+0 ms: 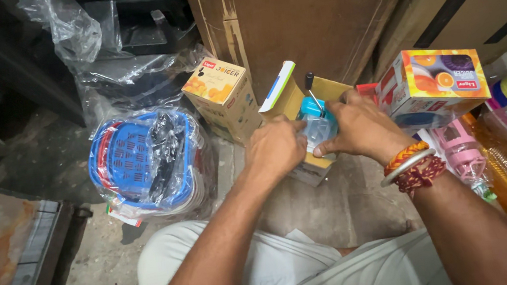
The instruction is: The person assembles a manual juicer by inserting the grater and crank, wraps it in a plastic bag, and places it into a cardboard box. The person then closes the box and sets it aside.
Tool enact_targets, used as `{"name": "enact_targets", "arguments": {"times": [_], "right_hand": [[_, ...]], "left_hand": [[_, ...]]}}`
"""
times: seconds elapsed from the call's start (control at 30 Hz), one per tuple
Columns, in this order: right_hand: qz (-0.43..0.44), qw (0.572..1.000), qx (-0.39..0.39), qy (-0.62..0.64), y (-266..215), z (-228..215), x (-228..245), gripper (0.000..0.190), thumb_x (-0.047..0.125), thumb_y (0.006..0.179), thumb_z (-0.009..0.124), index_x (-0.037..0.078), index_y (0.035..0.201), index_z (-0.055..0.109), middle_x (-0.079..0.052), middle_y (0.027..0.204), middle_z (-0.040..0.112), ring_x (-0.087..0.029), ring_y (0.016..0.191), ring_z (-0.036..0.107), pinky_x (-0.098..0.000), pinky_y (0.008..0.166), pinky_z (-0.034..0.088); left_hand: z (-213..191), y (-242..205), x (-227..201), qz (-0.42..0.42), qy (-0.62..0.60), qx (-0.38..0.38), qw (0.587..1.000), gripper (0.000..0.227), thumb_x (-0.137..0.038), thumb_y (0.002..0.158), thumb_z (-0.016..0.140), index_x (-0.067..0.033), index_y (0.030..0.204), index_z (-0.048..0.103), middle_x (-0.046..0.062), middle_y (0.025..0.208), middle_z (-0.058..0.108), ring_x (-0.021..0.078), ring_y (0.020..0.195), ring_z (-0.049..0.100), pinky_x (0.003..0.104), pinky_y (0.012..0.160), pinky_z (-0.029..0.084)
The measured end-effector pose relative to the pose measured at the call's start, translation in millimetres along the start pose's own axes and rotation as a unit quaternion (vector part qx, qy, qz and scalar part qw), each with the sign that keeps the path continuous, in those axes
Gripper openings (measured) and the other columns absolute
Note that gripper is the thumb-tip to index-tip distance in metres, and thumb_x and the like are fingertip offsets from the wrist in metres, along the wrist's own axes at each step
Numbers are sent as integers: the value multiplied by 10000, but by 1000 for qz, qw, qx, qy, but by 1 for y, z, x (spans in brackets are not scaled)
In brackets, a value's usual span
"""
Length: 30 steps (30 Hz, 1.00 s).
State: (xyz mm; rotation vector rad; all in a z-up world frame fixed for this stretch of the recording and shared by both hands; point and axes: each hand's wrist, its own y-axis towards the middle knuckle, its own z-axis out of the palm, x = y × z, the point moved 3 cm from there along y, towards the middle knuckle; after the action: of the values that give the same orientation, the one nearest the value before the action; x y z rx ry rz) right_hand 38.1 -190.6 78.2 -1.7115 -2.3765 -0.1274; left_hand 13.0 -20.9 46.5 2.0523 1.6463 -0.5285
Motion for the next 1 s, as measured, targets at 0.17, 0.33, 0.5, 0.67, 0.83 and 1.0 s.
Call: {"name": "enact_targets", "arguments": {"times": [0.17,0.33,0.5,0.67,0.83,1.0], "right_hand": [[12,1000,27,-11,6,18,-9,954,525,574,942,65,1347,625,-252,1236,588,-423,1187,589,-486,993,504],[26,998,43,-28,7,21,-12,855,486,619,931,153,1353,646,-224,1211,586,-420,1181,569,-493,1000,492],[41,997,41,-49,7,16,-8,792,430,603,941,208,1318,681,-169,1203,593,-390,1185,565,-491,984,501],[45,997,38,-54,8,18,-5,698,400,636,925,206,1270,708,-156,1209,590,-376,1183,582,-497,957,520],[9,1000,12,-25,5,21,-15,728,424,632,923,158,1269,693,-173,1200,599,-379,1149,599,-489,957,510],[-40,995,-83,30,3,27,-30,608,314,696,872,64,1225,709,-184,1129,664,-372,1109,628,-481,950,503]], "left_hand": [[7,-7,-6,-18,31,13,999,286,-298,888,621,-200,1092,797,167,1155,616,396,1015,665,511,875,533],[6,-12,-18,-33,65,9,997,329,-354,924,583,-136,1039,800,145,1189,582,409,1067,614,570,845,524],[8,-12,-26,-55,87,30,994,373,-377,930,559,-107,1043,790,142,1249,555,419,1159,548,615,881,485],[19,-6,-12,-87,43,47,994,372,-388,887,584,-154,1092,788,157,1273,543,434,1166,531,600,933,452],[27,-5,8,63,-50,18,997,408,-351,888,634,-113,1198,750,170,1137,621,357,1109,600,485,956,477],[25,-16,30,96,-185,16,978,392,-280,876,680,-109,1224,734,151,1218,657,310,1154,635,414,985,508]]}}
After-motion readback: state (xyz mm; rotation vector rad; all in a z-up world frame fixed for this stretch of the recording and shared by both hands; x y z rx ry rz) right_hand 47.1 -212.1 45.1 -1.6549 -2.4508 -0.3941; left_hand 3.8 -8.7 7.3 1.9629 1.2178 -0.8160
